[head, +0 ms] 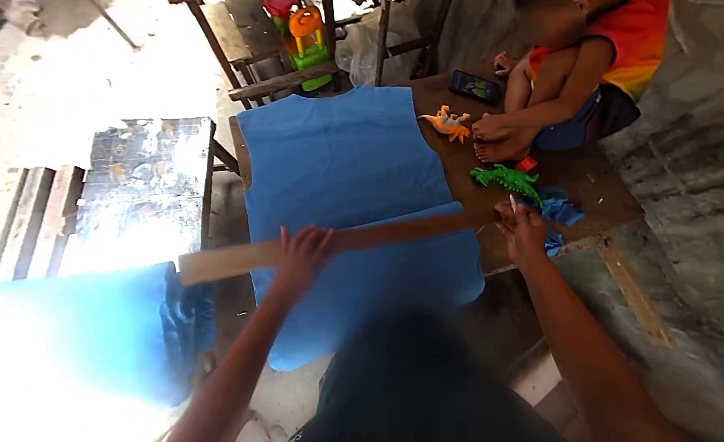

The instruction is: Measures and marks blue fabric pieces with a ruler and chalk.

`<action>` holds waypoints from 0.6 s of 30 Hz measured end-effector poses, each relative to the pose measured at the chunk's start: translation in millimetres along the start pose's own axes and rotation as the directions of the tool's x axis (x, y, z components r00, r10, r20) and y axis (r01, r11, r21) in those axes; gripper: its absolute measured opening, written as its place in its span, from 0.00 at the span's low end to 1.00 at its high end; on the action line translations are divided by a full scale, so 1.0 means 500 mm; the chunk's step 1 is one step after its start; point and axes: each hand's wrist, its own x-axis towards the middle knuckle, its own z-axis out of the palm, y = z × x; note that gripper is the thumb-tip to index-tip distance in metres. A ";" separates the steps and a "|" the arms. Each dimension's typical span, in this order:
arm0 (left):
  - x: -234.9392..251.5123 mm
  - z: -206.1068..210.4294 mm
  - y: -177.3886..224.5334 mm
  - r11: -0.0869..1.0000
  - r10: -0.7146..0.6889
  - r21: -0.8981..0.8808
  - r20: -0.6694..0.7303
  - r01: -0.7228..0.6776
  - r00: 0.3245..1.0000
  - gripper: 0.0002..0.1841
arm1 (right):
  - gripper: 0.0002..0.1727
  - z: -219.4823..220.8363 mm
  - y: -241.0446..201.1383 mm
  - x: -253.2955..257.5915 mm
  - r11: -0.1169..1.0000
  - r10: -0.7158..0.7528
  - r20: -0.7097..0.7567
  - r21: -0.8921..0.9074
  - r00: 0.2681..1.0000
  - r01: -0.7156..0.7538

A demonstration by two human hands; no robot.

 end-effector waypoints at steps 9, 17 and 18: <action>0.184 -0.006 -0.141 0.998 -0.051 -0.017 0.093 0.052 0.994 0.24 | 0.23 0.158 -0.022 0.187 0.997 -0.073 0.076 -0.026 0.994 0.075; 0.163 0.102 -0.168 0.979 -0.203 0.074 0.207 0.192 0.957 0.27 | 0.23 0.195 0.112 0.269 0.996 0.078 0.048 0.042 0.996 -0.080; 0.165 0.102 -0.167 0.977 -0.212 0.076 0.192 0.201 0.958 0.27 | 0.23 0.197 0.111 0.278 0.995 0.070 0.052 0.072 0.996 -0.074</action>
